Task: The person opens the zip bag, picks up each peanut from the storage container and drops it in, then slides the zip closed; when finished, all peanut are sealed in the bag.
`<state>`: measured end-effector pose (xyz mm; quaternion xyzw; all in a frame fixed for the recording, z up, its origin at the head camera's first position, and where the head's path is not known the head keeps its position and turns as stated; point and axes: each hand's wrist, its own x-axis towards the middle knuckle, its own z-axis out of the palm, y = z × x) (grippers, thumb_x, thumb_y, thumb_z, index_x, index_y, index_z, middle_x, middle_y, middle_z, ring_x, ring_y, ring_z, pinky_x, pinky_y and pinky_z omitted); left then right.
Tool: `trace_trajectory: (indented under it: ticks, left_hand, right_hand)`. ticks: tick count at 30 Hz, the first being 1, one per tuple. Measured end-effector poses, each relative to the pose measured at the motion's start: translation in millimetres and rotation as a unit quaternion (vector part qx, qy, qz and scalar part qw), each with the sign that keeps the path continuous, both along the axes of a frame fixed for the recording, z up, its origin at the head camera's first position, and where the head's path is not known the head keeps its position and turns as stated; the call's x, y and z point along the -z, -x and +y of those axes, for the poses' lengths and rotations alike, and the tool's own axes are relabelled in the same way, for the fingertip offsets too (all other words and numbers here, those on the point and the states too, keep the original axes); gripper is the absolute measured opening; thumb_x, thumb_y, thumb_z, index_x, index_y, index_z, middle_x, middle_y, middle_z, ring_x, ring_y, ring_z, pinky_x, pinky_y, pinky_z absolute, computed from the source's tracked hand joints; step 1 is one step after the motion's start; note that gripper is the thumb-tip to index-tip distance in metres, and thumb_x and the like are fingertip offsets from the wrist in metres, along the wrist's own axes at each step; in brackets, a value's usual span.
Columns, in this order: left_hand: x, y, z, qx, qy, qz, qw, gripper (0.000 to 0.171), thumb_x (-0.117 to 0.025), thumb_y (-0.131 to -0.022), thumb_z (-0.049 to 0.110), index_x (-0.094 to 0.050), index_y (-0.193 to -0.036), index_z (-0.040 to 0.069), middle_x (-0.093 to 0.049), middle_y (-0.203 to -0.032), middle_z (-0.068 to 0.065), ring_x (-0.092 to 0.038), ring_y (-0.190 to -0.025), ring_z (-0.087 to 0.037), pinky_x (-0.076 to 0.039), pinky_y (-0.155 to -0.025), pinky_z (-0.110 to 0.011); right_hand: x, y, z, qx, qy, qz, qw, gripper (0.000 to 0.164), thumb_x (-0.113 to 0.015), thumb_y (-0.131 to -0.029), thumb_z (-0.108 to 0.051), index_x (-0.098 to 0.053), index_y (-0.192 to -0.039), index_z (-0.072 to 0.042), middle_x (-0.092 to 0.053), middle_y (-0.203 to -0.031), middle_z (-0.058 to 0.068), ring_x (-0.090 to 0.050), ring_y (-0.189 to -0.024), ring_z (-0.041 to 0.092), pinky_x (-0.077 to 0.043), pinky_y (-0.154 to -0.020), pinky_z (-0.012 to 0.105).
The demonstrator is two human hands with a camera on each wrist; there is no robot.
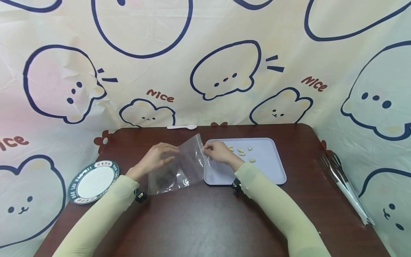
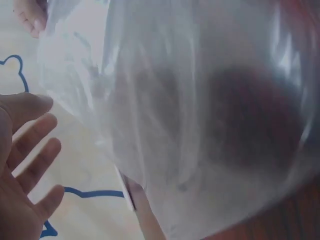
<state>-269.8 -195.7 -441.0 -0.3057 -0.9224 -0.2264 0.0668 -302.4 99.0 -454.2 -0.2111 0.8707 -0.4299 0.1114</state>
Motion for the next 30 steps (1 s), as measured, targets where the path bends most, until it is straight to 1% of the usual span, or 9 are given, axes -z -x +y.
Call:
trace_trajectory:
  ticks: [3, 6, 12, 15, 19, 22, 26, 28, 30]
  left_hand:
    - [-2.1, -3.8, 5.0, -0.018, -0.021, -0.022, 0.9994, 0.027, -0.073, -0.091, 0.015, -0.073, -0.118, 0.012, -0.07, -0.122, -0.005, -0.063, -0.118, -0.028, -0.048, -0.101, -0.05]
    - [-4.8, -7.9, 12.6, -0.034, -0.045, -0.051, 0.9971, 0.027, -0.072, -0.092, 0.019, -0.073, -0.118, 0.012, -0.072, -0.117, -0.005, -0.067, -0.11, -0.025, -0.052, -0.096, -0.046]
    - [-10.9, -14.9, 30.4, -0.041, -0.101, -0.101, 0.9889, 0.025, -0.072, -0.093, 0.02, -0.074, -0.115, 0.009, -0.074, -0.11, -0.005, -0.07, -0.093, -0.019, -0.058, -0.08, -0.036]
    - [-11.4, -16.6, 38.2, -0.049, -0.115, -0.118, 0.9851, 0.024, -0.072, -0.093, 0.022, -0.075, -0.113, 0.009, -0.075, -0.106, -0.004, -0.07, -0.09, -0.018, -0.057, -0.077, -0.033]
    - [-8.6, -17.9, 47.3, -0.061, -0.122, -0.137, 0.9811, 0.023, -0.072, -0.093, 0.026, -0.076, -0.111, 0.012, -0.075, -0.101, -0.001, -0.07, -0.088, -0.015, -0.056, -0.076, -0.03]
    - [-6.6, -19.2, 53.5, -0.051, -0.131, -0.144, 0.9796, 0.024, -0.072, -0.092, 0.025, -0.076, -0.112, 0.013, -0.076, -0.102, -0.002, -0.07, -0.089, -0.015, -0.057, -0.078, -0.03]
    - [-4.9, -21.3, 61.2, -0.028, -0.141, -0.144, 0.9791, 0.026, -0.073, -0.091, 0.022, -0.075, -0.115, 0.01, -0.076, -0.105, -0.005, -0.072, -0.089, -0.016, -0.058, -0.08, -0.03]
    - [-4.0, -22.0, 64.6, -0.024, -0.141, -0.142, 0.9794, 0.027, -0.074, -0.091, 0.021, -0.074, -0.115, 0.01, -0.076, -0.105, -0.006, -0.072, -0.089, -0.016, -0.057, -0.078, -0.029]
    - [-3.0, -22.0, 67.7, -0.028, -0.143, -0.143, 0.979, 0.027, -0.075, -0.09, 0.022, -0.074, -0.115, 0.01, -0.077, -0.103, -0.005, -0.071, -0.088, -0.015, -0.057, -0.077, -0.027]
  right_hand:
    - [0.2, -0.4, -0.3, 0.006, 0.008, -0.009, 1.0, 0.019, -0.06, -0.099, -0.023, -0.073, -0.094, -0.009, -0.068, -0.079, 0.002, -0.062, -0.065, 0.012, -0.047, -0.062, 0.027]
    - [0.8, -0.7, -0.6, 0.007, 0.012, -0.013, 1.0, 0.018, -0.061, -0.099, -0.022, -0.073, -0.095, -0.008, -0.07, -0.08, 0.002, -0.062, -0.064, 0.013, -0.048, -0.062, 0.027]
    - [-1.3, -3.7, -2.1, 0.013, 0.016, -0.017, 1.0, 0.018, -0.062, -0.098, -0.023, -0.073, -0.092, -0.011, -0.07, -0.079, 0.001, -0.064, -0.066, 0.019, -0.045, -0.061, 0.028]
    - [-3.2, -5.5, -2.2, 0.012, 0.016, -0.014, 1.0, 0.019, -0.062, -0.098, -0.025, -0.073, -0.089, -0.012, -0.07, -0.079, 0.002, -0.064, -0.066, 0.021, -0.043, -0.06, 0.029]
    - [-5.3, -7.2, -2.7, 0.013, 0.021, -0.022, 0.999, 0.021, -0.062, -0.098, -0.029, -0.073, -0.087, -0.014, -0.07, -0.081, 0.009, -0.061, -0.065, 0.019, -0.039, -0.058, 0.029]
    - [-6.0, -7.3, -2.9, 0.014, 0.032, -0.035, 0.999, 0.022, -0.062, -0.098, -0.029, -0.073, -0.086, -0.015, -0.07, -0.083, 0.016, -0.059, -0.063, 0.016, -0.038, -0.058, 0.029]
    - [-7.2, -7.4, -3.8, 0.012, 0.045, -0.048, 0.998, 0.023, -0.062, -0.098, -0.027, -0.074, -0.085, -0.013, -0.071, -0.085, 0.015, -0.059, -0.063, 0.014, -0.042, -0.06, 0.029]
    - [-8.5, -8.1, -4.2, 0.012, 0.047, -0.054, 0.997, 0.022, -0.062, -0.098, -0.027, -0.074, -0.085, -0.014, -0.07, -0.086, 0.016, -0.059, -0.063, 0.015, -0.043, -0.06, 0.028]
    - [-9.6, -9.0, -4.8, 0.011, 0.048, -0.057, 0.997, 0.021, -0.063, -0.098, -0.027, -0.074, -0.087, -0.014, -0.07, -0.087, 0.019, -0.059, -0.064, 0.017, -0.041, -0.059, 0.028]
